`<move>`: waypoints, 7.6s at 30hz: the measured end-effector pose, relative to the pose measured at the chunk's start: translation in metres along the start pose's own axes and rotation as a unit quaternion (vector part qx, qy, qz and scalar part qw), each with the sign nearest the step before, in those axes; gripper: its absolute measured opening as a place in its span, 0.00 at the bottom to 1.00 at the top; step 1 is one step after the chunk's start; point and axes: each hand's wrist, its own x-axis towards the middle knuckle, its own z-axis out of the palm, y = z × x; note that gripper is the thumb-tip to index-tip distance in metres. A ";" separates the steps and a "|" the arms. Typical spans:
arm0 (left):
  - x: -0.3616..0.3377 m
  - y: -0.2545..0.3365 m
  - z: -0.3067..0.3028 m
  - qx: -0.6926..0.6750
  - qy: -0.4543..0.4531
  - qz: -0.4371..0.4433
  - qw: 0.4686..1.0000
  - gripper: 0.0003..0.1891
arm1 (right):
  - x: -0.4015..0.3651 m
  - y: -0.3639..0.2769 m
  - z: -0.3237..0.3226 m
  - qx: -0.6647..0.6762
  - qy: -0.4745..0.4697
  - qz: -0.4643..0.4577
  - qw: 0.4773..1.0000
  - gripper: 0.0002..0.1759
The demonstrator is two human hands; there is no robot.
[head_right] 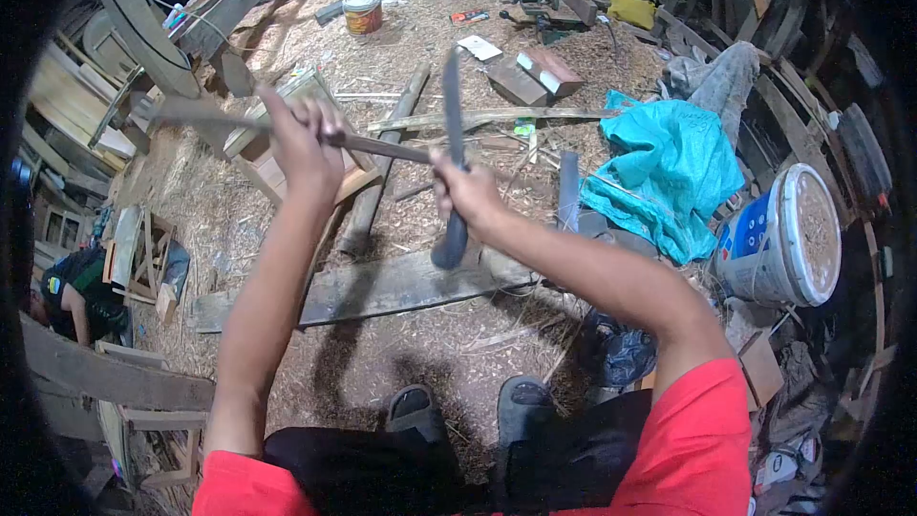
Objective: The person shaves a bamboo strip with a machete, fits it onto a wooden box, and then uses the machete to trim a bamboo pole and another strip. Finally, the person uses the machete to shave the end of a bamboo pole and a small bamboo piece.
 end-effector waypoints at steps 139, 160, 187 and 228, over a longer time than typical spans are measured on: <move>-0.109 -0.185 -0.077 0.309 -0.174 -0.304 0.884 0.18 | -0.060 0.094 -0.259 -0.670 0.032 -0.002 0.742 0.26; -0.093 -0.114 -0.066 0.269 -0.175 -0.229 0.919 0.12 | -0.036 0.052 -0.172 -0.425 0.139 -0.279 0.850 0.20; -0.154 0.103 -0.397 0.527 0.385 0.093 0.751 0.09 | 0.079 0.247 0.344 -0.231 -0.305 -0.116 0.917 0.17; 0.028 -0.049 -0.068 0.181 -0.130 -0.104 0.969 0.27 | 0.093 0.009 0.054 -0.301 -0.164 -0.376 0.861 0.14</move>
